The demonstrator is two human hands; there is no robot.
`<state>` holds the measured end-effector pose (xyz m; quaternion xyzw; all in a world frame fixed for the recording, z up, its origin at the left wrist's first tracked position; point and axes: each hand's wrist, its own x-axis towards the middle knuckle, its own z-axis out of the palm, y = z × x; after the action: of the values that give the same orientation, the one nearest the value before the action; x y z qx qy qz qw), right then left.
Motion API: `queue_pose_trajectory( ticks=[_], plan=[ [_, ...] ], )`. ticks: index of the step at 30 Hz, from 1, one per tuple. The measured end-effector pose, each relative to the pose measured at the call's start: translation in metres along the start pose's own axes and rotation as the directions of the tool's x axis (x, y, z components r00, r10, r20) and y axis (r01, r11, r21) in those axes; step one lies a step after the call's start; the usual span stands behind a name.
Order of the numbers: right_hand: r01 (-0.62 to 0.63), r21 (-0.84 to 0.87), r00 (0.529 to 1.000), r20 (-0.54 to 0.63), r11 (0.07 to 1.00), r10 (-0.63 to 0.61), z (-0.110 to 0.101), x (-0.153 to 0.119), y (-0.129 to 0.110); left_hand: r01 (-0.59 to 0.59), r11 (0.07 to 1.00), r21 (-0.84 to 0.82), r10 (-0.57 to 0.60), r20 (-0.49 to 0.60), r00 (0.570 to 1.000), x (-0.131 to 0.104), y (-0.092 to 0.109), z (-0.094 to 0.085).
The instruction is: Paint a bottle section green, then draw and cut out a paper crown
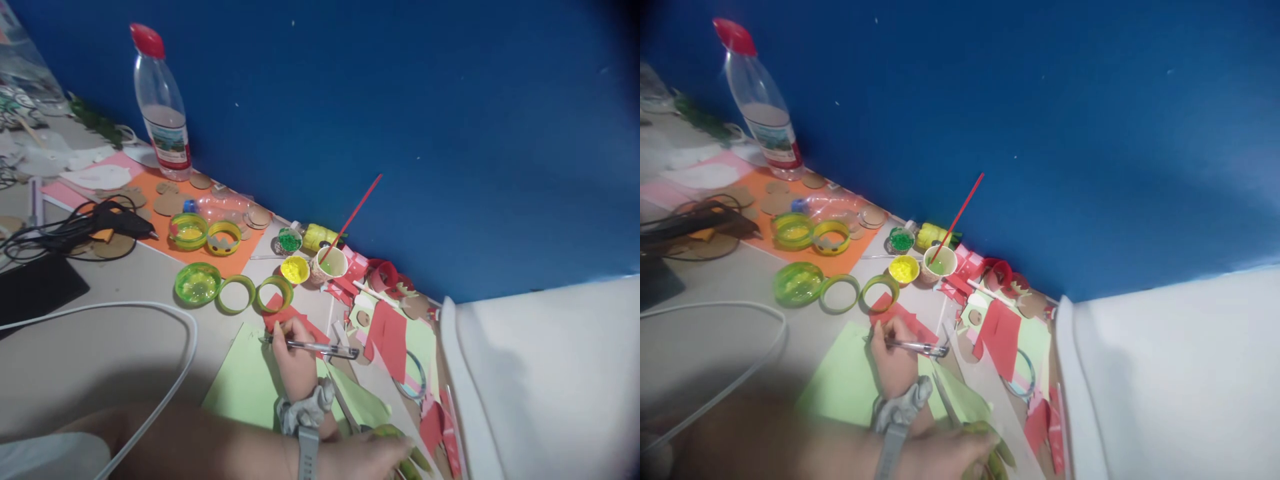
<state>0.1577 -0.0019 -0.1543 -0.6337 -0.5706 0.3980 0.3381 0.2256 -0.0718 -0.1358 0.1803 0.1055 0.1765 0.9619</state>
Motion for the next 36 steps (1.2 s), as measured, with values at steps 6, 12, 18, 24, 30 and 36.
queue_pose_trajectory(
  ticks=[6, 12, 18, 24, 30, 36],
  plan=[
    [0.001, 0.025, 1.0, 0.021, 1.0, -0.001, 0.001, -0.002, 0.002, 0.137, 0.989, -0.057, -0.138, -0.01, 0.99, 0.005, -0.002, -0.002],
    [0.003, 0.045, 0.996, -0.086, 0.999, 0.001, -0.002, -0.002, 0.003, 0.179, 0.98, -0.083, -0.182, -0.027, 0.983, 0.004, -0.003, -0.002],
    [0.0, 0.033, 0.999, -0.054, 0.999, 0.002, -0.001, -0.002, 0.003, 0.202, 0.975, -0.088, -0.208, -0.072, 0.975, 0.002, -0.001, 0.0],
    [-0.01, 0.01, 1.0, -0.022, 1.0, 0.01, -0.003, -0.001, 0.001, 0.212, 0.973, -0.089, -0.219, -0.088, 0.972, -0.002, 0.007, 0.002],
    [0.009, 0.028, 1.0, 0.002, 1.0, -0.009, -0.002, -0.001, 0.003, 0.186, 0.98, -0.065, -0.189, -0.051, 0.981, -0.007, 0.014, 0.005],
    [0.06, 0.074, 0.997, -0.055, 0.995, -0.056, 0.0, -0.001, -0.006, 0.146, 0.989, -0.032, -0.146, -0.011, 0.989, -0.002, 0.013, 0.008]
  ],
)
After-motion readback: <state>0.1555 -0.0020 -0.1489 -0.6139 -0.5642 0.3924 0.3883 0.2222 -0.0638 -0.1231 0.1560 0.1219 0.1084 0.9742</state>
